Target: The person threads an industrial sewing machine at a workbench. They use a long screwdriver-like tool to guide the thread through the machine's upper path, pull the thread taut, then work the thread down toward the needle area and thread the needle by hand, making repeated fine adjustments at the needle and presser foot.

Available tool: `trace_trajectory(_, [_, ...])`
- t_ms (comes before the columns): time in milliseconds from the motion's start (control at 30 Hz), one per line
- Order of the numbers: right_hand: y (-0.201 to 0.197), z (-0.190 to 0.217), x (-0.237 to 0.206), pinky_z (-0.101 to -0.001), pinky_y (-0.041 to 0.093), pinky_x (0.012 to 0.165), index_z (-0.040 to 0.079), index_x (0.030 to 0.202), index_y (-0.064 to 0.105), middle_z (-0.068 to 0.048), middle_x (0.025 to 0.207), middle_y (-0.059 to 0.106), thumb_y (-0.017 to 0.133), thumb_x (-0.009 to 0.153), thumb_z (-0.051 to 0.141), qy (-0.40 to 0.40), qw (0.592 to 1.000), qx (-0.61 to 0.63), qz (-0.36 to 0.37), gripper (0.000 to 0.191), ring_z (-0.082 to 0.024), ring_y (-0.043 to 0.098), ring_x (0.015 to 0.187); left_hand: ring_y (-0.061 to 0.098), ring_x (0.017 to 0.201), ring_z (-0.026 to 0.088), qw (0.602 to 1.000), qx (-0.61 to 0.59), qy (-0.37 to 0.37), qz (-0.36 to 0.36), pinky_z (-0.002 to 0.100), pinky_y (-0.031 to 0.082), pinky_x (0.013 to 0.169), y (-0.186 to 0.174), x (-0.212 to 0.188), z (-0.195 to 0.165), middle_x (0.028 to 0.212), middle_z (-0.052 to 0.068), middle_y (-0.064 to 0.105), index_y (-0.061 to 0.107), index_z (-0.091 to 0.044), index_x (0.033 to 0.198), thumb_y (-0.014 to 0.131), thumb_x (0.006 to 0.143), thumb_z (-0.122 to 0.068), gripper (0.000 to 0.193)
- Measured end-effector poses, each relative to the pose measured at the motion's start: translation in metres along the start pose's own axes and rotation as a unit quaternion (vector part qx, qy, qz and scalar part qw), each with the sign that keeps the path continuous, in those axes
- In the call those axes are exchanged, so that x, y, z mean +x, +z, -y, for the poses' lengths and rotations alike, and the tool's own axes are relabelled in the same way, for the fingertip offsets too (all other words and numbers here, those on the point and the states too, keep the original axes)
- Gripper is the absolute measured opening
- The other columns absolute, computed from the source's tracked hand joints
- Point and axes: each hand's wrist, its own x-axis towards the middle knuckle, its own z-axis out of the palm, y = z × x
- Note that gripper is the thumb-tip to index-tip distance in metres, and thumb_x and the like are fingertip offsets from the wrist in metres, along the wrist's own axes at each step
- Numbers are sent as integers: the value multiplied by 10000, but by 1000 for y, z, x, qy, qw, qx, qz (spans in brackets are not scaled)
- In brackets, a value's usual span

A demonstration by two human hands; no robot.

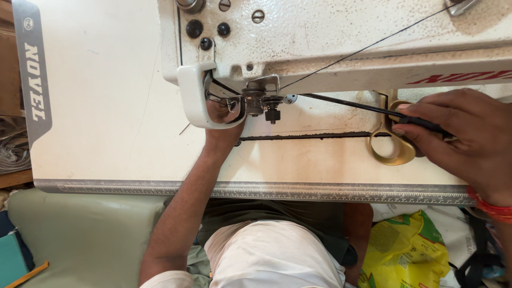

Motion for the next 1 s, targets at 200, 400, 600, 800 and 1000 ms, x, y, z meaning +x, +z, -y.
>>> trace_trajectory(200, [1, -7, -3, -337, 581, 728, 29, 1080, 759, -139, 1040, 723, 870, 780, 138, -77, 997, -24, 14, 338, -271, 712, 928, 693, 929, 270, 988, 129, 77, -21, 343, 570, 740, 1, 0, 1, 1056, 199, 620, 683, 10, 1041, 722, 888, 93, 178])
trace_trajectory(400, [1, -5, -2, -327, 583, 693, 14, 1100, 753, -142, 1006, 712, 867, 799, 121, 9, 1000, 24, 4, 339, -254, 711, 873, 718, 902, 158, 989, -123, -83, -9, 290, 595, 771, 1, 1, 0, 1010, 95, 714, 658, 42, 1055, 686, 933, 108, 141])
trace_trajectory(600, [0, -3, 1, -352, 582, 696, 4, 1077, 756, -151, 972, 714, 871, 762, 122, 5, 1000, 8, 10, 356, -259, 709, 830, 723, 862, 116, 987, -121, -104, -8, 262, 589, 740, -4, 2, -8, 957, 67, 752, 706, 28, 1022, 724, 911, 83, 125])
trace_trajectory(800, [0, -4, 2, -349, 578, 686, -2, 1071, 757, -156, 964, 714, 870, 760, 117, -4, 1000, 15, 7, 352, -256, 707, 819, 727, 860, 141, 999, -34, -41, -2, 275, 575, 744, -7, 5, -14, 952, 85, 756, 721, 25, 1011, 793, 838, 46, 188])
trace_trajectory(1000, [2, -6, -1, -348, 583, 704, -2, 1083, 753, -152, 977, 712, 868, 783, 114, -1, 1000, 23, 5, 342, -252, 706, 835, 731, 787, 133, 993, -80, -88, -21, 265, 571, 697, -4, 4, -13, 891, 78, 772, 737, 26, 981, 759, 872, 53, 114])
